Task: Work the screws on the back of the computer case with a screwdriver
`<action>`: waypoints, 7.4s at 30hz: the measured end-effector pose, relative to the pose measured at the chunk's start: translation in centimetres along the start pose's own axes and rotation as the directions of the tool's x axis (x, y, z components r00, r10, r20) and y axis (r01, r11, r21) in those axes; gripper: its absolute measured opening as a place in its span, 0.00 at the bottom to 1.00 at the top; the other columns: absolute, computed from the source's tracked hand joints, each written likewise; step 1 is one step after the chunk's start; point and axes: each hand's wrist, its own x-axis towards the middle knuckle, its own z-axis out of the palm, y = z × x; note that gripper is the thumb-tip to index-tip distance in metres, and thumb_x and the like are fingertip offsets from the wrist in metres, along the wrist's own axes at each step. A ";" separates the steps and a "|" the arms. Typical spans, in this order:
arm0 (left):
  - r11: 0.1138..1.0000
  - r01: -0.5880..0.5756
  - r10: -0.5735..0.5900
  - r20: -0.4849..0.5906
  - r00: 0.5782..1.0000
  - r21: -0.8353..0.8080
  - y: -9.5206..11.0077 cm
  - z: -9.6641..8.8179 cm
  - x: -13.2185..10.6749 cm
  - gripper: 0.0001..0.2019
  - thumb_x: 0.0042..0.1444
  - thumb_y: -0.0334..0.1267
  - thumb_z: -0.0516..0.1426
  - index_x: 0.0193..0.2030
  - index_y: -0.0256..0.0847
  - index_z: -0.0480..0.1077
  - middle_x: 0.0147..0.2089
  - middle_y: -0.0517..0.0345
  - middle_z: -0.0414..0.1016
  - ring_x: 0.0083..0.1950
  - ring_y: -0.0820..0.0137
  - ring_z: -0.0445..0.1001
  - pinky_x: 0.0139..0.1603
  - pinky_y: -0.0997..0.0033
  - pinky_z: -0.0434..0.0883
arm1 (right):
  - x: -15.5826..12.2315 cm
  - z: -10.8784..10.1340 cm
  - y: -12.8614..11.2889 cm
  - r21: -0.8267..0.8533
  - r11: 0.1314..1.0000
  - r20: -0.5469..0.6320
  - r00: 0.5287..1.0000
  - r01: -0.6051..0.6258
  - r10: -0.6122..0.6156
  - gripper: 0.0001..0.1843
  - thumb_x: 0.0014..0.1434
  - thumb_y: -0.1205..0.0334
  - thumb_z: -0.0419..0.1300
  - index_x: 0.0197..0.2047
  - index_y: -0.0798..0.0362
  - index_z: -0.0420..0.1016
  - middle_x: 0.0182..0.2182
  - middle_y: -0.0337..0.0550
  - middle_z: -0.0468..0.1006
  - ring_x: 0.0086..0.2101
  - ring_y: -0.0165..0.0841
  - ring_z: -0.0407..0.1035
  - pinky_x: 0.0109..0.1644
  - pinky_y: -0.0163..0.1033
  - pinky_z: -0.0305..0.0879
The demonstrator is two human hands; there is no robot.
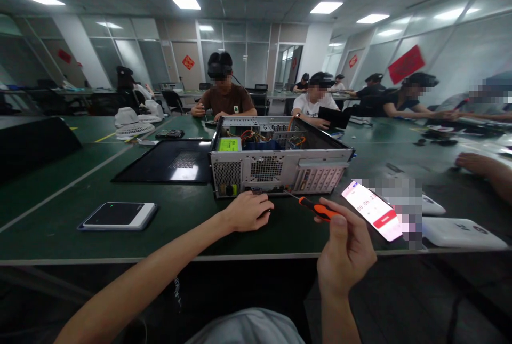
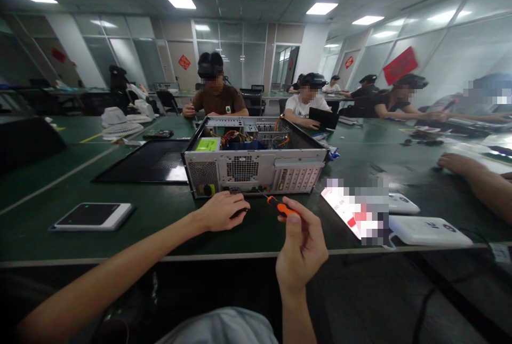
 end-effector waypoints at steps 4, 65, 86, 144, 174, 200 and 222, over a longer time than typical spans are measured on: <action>1.000 0.015 -0.015 0.038 0.999 -0.012 -0.5 -0.5 -1.6 0.13 0.66 0.36 0.54 0.53 0.42 0.77 0.48 0.54 0.78 0.44 0.67 0.79 0.44 0.67 0.72 | -0.4 0.3 0.1 -0.005 1.000 0.018 1.000 -0.019 0.019 0.11 0.68 0.57 0.62 0.45 0.54 0.83 0.40 0.46 0.85 0.32 0.32 0.78 0.34 0.37 0.77; 0.983 0.054 0.014 -0.368 0.930 0.174 -4.7 1.2 -6.9 0.25 0.69 0.54 0.55 0.25 0.40 0.73 0.22 0.58 0.75 0.23 0.72 0.72 0.25 0.73 0.60 | -3.2 2.0 -0.2 -0.013 0.993 0.950 0.310 -0.118 0.049 0.09 0.55 0.70 0.72 0.38 0.51 0.79 0.46 0.43 0.82 0.46 0.33 0.78 0.52 0.36 0.73; 0.998 0.018 -0.001 -0.248 0.969 0.066 -4.7 1.1 -6.8 0.19 0.72 0.48 0.52 0.33 0.41 0.75 0.27 0.60 0.80 0.27 0.73 0.77 0.27 0.75 0.63 | -3.5 2.3 0.8 -0.052 0.995 0.956 0.285 -0.081 0.073 0.13 0.57 0.75 0.66 0.42 0.49 0.78 0.45 0.43 0.81 0.49 0.35 0.77 0.57 0.40 0.70; 0.966 -0.071 0.133 -0.242 0.961 0.248 -4.4 0.7 -6.2 0.16 0.73 0.40 0.52 0.35 0.40 0.75 0.26 0.60 0.77 0.29 0.70 0.75 0.29 0.72 0.66 | -3.7 1.9 2.1 -0.040 0.995 0.967 0.255 0.087 0.016 0.15 0.56 0.73 0.69 0.46 0.49 0.83 0.49 0.44 0.82 0.49 0.38 0.76 0.59 0.44 0.70; 0.898 0.006 0.043 -0.102 0.994 0.439 -4.6 0.7 -1.7 0.44 0.58 0.34 0.59 0.79 0.43 0.45 0.82 0.52 0.39 0.82 0.57 0.36 0.80 0.45 0.38 | -4.4 2.5 2.4 -0.079 0.981 0.936 0.324 -0.179 0.135 0.15 0.57 0.61 0.73 0.48 0.47 0.81 0.53 0.45 0.73 0.51 0.38 0.72 0.60 0.45 0.67; 0.874 0.024 0.043 -0.127 0.991 0.485 -4.4 0.6 -1.7 0.43 0.60 0.34 0.59 0.79 0.44 0.46 0.81 0.53 0.41 0.82 0.57 0.37 0.80 0.44 0.43 | -4.7 2.5 2.6 -0.015 0.958 0.931 0.345 -0.285 0.117 0.20 0.71 0.54 0.57 0.63 0.46 0.67 0.54 0.46 0.75 0.45 0.34 0.73 0.55 0.43 0.71; 0.918 -0.002 0.053 -0.117 0.992 0.397 -4.9 0.6 -1.8 0.44 0.55 0.31 0.60 0.78 0.44 0.49 0.81 0.51 0.43 0.82 0.56 0.36 0.79 0.39 0.35 | -4.7 2.7 1.8 -0.095 0.989 0.932 0.339 -0.114 0.128 0.14 0.61 0.61 0.68 0.51 0.47 0.79 0.52 0.46 0.72 0.49 0.37 0.72 0.59 0.46 0.69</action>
